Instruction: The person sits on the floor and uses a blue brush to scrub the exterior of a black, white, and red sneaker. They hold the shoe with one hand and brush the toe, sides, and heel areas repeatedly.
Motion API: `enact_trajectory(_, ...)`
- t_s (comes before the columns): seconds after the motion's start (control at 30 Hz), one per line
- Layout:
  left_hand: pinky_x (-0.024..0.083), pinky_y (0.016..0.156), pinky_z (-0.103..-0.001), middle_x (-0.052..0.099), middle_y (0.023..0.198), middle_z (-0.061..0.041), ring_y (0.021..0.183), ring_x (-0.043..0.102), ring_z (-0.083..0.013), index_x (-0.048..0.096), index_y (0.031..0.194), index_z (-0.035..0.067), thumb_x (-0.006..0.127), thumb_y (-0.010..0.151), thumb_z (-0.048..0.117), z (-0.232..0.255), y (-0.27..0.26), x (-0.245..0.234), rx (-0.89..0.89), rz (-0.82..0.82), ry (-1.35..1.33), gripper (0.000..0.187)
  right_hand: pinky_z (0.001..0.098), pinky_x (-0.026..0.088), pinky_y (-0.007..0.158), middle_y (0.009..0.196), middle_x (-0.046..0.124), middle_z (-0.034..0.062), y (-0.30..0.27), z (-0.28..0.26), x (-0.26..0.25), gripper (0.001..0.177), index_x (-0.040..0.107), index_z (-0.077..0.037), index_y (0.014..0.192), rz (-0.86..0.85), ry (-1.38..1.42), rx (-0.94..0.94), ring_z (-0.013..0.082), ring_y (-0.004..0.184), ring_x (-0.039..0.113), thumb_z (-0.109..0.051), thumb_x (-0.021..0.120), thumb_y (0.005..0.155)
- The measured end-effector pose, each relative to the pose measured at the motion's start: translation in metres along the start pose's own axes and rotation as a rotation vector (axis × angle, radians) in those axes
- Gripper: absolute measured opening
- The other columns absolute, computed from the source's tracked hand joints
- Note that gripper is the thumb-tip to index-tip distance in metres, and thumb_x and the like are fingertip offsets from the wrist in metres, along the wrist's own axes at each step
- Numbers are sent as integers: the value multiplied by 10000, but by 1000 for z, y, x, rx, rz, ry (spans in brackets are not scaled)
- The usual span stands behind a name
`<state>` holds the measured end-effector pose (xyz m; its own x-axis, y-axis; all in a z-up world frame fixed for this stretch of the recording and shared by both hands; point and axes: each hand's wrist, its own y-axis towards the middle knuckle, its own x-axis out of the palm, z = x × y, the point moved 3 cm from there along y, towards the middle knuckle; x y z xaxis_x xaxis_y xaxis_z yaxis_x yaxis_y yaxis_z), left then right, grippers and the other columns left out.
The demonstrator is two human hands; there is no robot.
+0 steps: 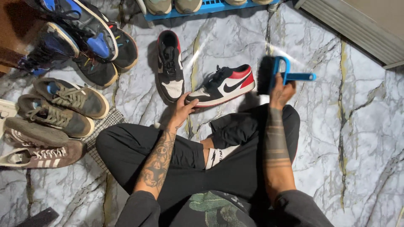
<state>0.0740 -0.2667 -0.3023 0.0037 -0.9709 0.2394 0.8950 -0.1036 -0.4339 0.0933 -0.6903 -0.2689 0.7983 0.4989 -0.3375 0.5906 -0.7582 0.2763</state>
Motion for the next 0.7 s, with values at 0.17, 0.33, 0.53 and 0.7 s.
enact_trajectory(0.17, 560, 914, -386, 486, 1322, -254, 1104, 571, -285, 542, 1421, 21, 894, 780, 245, -17, 15, -4, 161, 13, 116, 765, 307, 511, 755, 733, 636, 23, -120, -60, 35, 168, 701, -103, 824, -498, 285, -32, 117, 782, 617, -138, 860, 862)
enact_trajectory(0.33, 453, 1072, -420, 601, 1299, -270, 1242, 571, -311, 570, 1384, -23, 904, 749, 172, -29, 31, -13, 408, 38, 260, 744, 336, 472, 605, 617, 614, 90, -130, -72, 64, 217, 669, -60, 775, -706, 208, -61, 166, 605, 572, -140, 858, 846)
enact_trajectory(0.53, 410, 1100, -446, 596, 1265, -277, 1253, 559, -393, 612, 1323, -32, 896, 731, 141, 5, 20, -36, 496, 139, 354, 679, 318, 516, 522, 729, 645, 26, -96, -44, 58, 290, 641, -137, 895, -611, 281, 350, 159, 587, 608, -335, 849, 850)
enact_trajectory(0.7, 424, 1086, -477, 588, 1277, -256, 1250, 555, -429, 611, 1330, 15, 881, 700, 121, 11, 36, -61, 585, 289, 482, 694, 280, 539, 590, 682, 648, 5, -102, -23, 55, 263, 669, -124, 800, -615, 222, 201, 130, 633, 652, -309, 836, 885)
